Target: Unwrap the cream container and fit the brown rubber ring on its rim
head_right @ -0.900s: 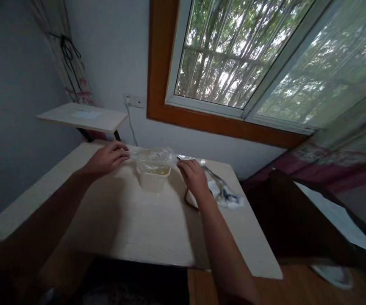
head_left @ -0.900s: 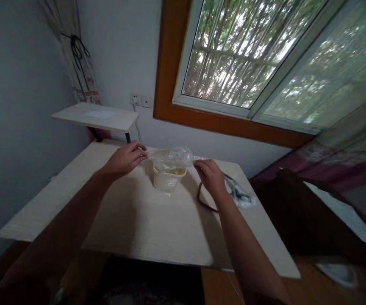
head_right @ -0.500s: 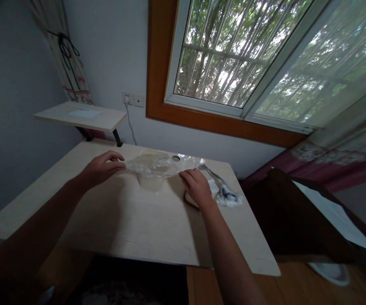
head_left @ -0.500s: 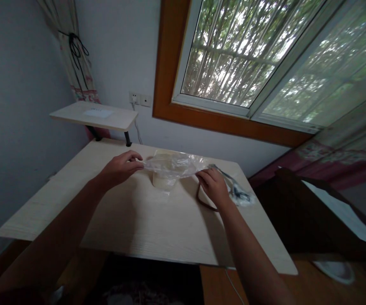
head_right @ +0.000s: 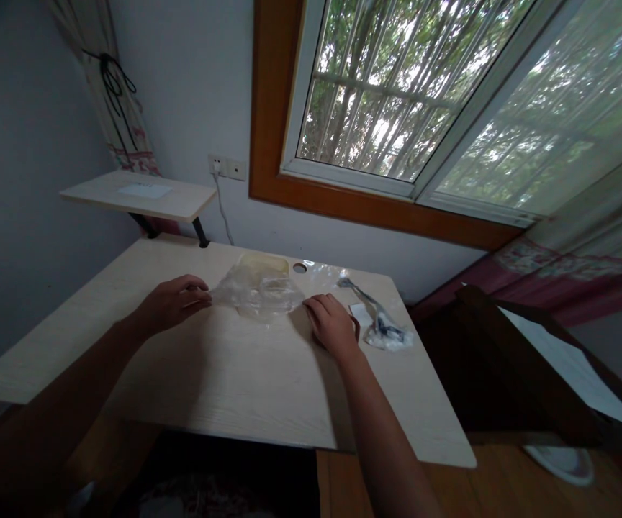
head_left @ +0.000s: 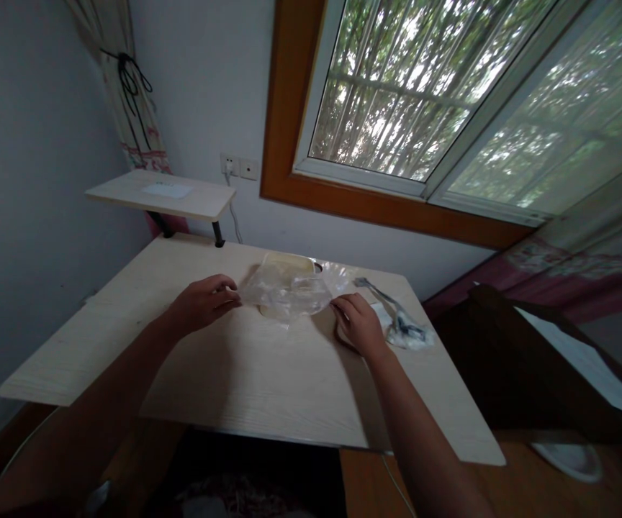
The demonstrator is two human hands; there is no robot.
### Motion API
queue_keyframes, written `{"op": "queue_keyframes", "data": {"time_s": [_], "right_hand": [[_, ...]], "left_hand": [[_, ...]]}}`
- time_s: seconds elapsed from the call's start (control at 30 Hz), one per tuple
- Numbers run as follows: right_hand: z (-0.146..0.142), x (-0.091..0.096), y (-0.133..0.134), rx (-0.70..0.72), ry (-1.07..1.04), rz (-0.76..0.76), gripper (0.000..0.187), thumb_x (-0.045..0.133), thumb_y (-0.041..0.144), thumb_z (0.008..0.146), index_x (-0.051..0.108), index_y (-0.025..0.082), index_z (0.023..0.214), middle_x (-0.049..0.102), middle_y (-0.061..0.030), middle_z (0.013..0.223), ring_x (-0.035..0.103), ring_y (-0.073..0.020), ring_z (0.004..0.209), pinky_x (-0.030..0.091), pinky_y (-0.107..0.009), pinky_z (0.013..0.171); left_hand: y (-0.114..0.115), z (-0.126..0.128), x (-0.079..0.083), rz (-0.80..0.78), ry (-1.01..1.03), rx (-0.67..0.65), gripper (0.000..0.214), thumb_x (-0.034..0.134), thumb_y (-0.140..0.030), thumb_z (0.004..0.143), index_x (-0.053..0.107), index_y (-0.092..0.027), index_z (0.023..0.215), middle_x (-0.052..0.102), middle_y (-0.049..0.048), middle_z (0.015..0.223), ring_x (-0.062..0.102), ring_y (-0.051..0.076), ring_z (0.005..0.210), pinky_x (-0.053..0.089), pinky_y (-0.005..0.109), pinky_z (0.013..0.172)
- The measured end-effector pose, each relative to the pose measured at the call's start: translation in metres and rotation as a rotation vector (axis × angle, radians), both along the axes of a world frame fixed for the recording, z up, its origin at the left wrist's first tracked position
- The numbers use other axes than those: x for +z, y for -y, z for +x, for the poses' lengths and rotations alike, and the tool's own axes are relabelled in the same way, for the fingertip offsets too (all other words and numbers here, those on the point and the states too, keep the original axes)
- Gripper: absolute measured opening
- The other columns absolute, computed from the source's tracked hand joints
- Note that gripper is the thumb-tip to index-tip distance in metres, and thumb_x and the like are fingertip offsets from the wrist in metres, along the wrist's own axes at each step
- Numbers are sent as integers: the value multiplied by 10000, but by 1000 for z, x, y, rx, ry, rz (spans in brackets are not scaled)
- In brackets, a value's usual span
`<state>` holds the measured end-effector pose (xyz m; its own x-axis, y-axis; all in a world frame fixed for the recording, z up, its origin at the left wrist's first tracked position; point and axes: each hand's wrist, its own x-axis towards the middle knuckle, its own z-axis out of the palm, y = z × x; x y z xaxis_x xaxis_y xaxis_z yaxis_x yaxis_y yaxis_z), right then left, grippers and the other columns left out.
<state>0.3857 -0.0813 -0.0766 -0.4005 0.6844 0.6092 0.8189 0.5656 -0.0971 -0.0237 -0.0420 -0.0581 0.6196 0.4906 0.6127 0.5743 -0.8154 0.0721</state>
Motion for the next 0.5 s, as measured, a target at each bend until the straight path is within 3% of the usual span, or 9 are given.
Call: {"op": "queue_keyframes", "data": {"time_s": [0.2, 0.33, 0.5], "right_hand": [[-19, 4, 4, -74, -193, 1, 194, 650, 357, 914, 638, 226, 1056, 625, -100, 1037, 588, -264, 962, 514, -432, 850], [-35, 7, 3, -140, -467, -57, 373, 705, 395, 851, 548, 227, 1146, 559, -97, 1133, 571, -212, 851, 536, -397, 759], [-51, 15, -3, -134, -749, -132, 600, 728, 380, 809, 445, 248, 1320, 584, -85, 1159, 586, -196, 832, 532, -376, 750]], "left_hand": [[3, 17, -8, -72, 66, 42, 158, 604, -350, 941, 625, -198, 902, 655, 79, 1071, 648, 168, 892, 527, 285, 763], [3, 33, -11, -132, 236, 84, 238, 674, -387, 890, 527, -200, 887, 640, 87, 1076, 630, 208, 992, 534, 354, 840], [3, 48, -5, -144, 416, 137, 306, 700, -402, 867, 475, -207, 934, 585, 70, 1025, 596, 196, 929, 527, 353, 804]]}}
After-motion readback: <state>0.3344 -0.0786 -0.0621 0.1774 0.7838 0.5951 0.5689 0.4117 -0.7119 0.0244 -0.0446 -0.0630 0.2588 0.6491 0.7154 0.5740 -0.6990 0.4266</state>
